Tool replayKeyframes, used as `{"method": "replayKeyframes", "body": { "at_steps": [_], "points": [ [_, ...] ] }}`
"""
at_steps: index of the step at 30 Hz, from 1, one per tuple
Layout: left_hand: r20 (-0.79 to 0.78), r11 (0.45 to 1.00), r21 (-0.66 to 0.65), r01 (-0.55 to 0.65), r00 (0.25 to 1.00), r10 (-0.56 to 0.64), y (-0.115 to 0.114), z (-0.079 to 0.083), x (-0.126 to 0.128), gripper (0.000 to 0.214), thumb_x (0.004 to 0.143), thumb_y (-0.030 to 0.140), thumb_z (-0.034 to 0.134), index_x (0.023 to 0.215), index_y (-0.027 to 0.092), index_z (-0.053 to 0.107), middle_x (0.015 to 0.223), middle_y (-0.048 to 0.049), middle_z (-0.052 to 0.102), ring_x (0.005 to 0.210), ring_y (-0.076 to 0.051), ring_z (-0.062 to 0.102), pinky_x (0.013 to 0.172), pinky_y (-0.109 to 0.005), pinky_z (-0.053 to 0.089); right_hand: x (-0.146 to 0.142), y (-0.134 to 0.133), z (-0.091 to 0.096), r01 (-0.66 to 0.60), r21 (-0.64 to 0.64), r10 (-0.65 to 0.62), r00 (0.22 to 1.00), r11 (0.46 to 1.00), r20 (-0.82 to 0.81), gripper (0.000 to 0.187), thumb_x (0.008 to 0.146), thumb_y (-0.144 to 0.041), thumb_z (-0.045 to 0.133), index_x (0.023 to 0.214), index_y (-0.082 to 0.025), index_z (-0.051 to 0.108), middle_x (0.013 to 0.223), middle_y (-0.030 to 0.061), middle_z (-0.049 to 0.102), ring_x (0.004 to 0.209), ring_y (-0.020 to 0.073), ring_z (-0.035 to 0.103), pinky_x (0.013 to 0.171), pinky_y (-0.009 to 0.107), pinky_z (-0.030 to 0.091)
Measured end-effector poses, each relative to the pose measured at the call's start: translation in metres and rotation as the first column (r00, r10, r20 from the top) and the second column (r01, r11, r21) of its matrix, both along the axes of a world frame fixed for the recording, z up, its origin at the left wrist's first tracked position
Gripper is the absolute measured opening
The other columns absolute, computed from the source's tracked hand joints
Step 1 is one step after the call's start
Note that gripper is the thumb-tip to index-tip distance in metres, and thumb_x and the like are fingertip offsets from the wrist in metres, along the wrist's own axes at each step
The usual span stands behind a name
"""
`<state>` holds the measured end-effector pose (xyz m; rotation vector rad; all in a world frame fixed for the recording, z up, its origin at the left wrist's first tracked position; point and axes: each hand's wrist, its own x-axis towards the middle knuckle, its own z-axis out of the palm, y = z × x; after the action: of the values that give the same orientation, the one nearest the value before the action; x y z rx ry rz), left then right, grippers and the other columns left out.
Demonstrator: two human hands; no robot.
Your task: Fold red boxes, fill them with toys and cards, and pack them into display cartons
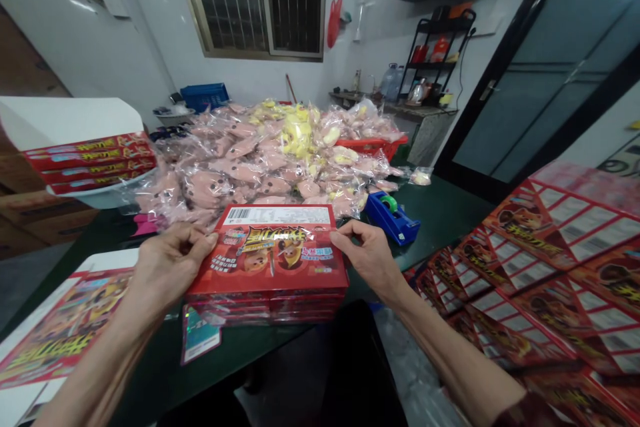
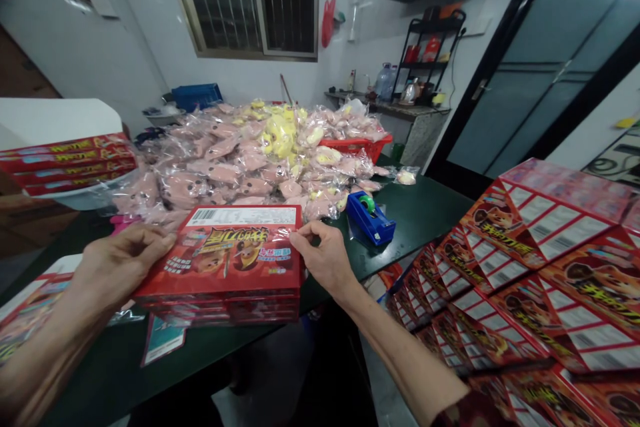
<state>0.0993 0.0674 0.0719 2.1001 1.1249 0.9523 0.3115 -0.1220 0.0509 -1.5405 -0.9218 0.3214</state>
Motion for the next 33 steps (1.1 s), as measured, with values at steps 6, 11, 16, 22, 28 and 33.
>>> {"method": "replayKeyframes", "body": {
  "at_steps": [6,11,16,22,28,33],
  "points": [
    [0.168,0.995,-0.100,-0.024,0.985,0.041,-0.005,-0.002,0.004,0.031,0.049,0.036,0.070,0.042,0.018,0.047,0.059,-0.0004,0.056,0.056,-0.011,0.048,0.045,-0.020,0.032,-0.008,0.009,-0.013,0.122,0.082,-0.101,0.969,0.989,-0.224,0.032,0.061,-0.029,0.070,0.070,-0.021,0.040,0.051,-0.0108,0.040,0.046,0.0069,0.038,0.045,0.020,0.034],
    [0.367,0.952,-0.307,-0.008,0.922,0.126,0.009,-0.008,0.008,0.039,0.044,0.034,0.075,0.051,0.019,0.040,0.047,0.0063,0.048,0.041,-0.008,0.043,0.040,-0.020,0.034,0.000,0.015,-0.021,0.041,0.044,-0.014,0.872,0.998,-0.490,0.037,0.062,-0.044,0.069,0.073,-0.022,0.041,0.044,-0.0117,0.041,0.034,0.0070,0.035,0.033,0.018,0.028],
    [0.504,0.916,-0.390,0.093,0.855,0.127,0.012,-0.014,-0.006,0.042,0.043,0.042,0.076,0.065,0.018,0.050,0.059,0.0011,0.060,0.057,-0.018,0.062,0.056,-0.031,0.051,0.017,-0.002,-0.026,0.164,0.144,-0.093,0.910,0.976,-0.403,0.039,0.071,-0.052,0.063,0.092,-0.021,0.052,0.071,-0.0020,0.060,0.062,0.0127,0.059,0.046,0.020,0.043],
    [0.576,0.713,-0.588,0.381,0.817,0.039,-0.034,-0.044,-0.021,0.057,0.067,0.072,0.052,0.091,0.022,0.066,0.088,-0.0097,0.072,0.088,-0.030,0.067,0.070,-0.041,0.054,-0.018,-0.020,-0.063,-0.239,0.233,0.302,0.908,0.943,-0.290,0.065,0.084,-0.066,0.034,0.134,-0.024,0.041,0.135,0.0093,0.049,0.122,0.0230,0.048,0.091,0.039,0.046],
    [0.494,0.544,-0.756,0.364,0.862,0.111,-0.062,0.023,-0.016,0.069,0.071,0.077,0.037,0.097,0.020,0.067,0.086,-0.0101,0.073,0.081,-0.030,0.068,0.066,-0.041,0.054,0.003,-0.022,0.015,-0.421,0.164,0.452,0.846,0.892,-0.283,0.074,0.072,-0.078,0.042,0.123,-0.026,0.055,0.114,0.0076,0.065,0.107,0.0281,0.059,0.081,0.044,0.050],
    [0.424,0.570,-0.739,0.358,0.906,-0.020,-0.048,0.060,-0.010,0.064,0.065,0.071,0.057,0.103,0.019,0.065,0.083,-0.0089,0.073,0.067,-0.025,0.067,0.058,-0.035,0.051,0.039,0.000,0.062,-0.284,0.012,0.284,0.958,0.959,-0.046,0.050,0.077,-0.064,0.054,0.088,-0.017,0.069,0.083,0.0079,0.071,0.079,0.0239,0.066,0.069,0.042,0.053]
  ]
}}
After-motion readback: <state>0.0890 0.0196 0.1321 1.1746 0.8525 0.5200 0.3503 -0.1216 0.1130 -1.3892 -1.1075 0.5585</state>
